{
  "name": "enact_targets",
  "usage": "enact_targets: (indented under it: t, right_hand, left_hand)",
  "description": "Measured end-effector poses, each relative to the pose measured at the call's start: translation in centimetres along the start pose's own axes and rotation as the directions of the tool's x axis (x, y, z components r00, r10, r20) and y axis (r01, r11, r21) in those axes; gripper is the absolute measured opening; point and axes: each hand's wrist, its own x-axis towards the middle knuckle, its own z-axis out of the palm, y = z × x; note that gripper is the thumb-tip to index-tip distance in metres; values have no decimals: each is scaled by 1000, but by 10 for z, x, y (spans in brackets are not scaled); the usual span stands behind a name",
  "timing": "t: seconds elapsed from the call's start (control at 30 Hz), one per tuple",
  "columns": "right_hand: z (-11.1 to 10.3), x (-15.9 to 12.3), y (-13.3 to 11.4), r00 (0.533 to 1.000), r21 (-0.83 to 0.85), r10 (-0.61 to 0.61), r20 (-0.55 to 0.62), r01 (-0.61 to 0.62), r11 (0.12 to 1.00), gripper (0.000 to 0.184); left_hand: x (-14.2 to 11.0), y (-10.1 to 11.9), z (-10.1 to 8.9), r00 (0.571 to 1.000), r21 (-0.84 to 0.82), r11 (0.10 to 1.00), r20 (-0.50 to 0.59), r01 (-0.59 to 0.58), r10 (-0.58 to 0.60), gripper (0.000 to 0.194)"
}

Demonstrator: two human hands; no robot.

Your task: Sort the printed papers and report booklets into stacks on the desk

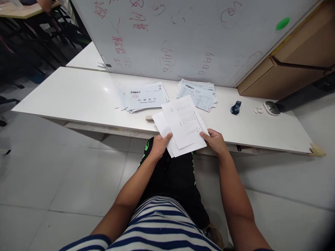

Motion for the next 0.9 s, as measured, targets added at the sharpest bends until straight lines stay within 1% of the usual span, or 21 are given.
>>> enact_targets:
  t: [0.1, 0.2, 0.3, 0.37, 0.43, 0.5, 0.57, 0.63, 0.73, 0.9]
  right_hand:
    - [-2, -5, 2, 1000, -16, 5, 5, -5, 1000, 43]
    - [0, -9, 7, 999, -13, 10, -42, -11, 1000, 43]
    - [4, -12, 14, 996, -23, 7, -88, -9, 1000, 41]
    - [5, -15, 16, 994, -82, 3, -109, -12, 997, 39]
    - [6, -20, 16, 993, -176, -12, -114, -8, 984, 38]
    - [6, -27, 15, 994, -269, -34, -104, 4, 963, 38]
    - [5, -35, 14, 995, -308, -35, -94, 4, 951, 37]
    - [5, -42, 15, 997, -276, 3, -75, -23, 961, 39]
    - [6, -50, 18, 998, -201, 66, -14, -67, 977, 41]
    - [17, -60, 11, 998, -242, 60, 31, -51, 969, 38]
  left_hand:
    - [-2, 3, 2, 999, 37, 999, -36, -14, 15, 48]
    - [-3, 2, 4, 997, 55, 998, -69, -41, 45, 49]
    - [-3, -1, 4, 994, 55, 998, -98, -36, 42, 48]
    - [-5, -5, 5, 994, 41, 999, -107, -27, 31, 48]
    - [-7, -8, 5, 994, 25, 999, -105, -31, 33, 48]
    - [-9, -10, 6, 993, 4, 999, -105, -51, 51, 47]
    - [-10, -11, 7, 990, -33, 997, -121, -75, 70, 45]
    - [-10, -11, 9, 985, -63, 994, -154, -92, 81, 45]
    - [-10, -12, 12, 978, -66, 993, -190, -99, 85, 46]
    - [-13, -12, 17, 975, -28, 996, -207, -86, 78, 46]
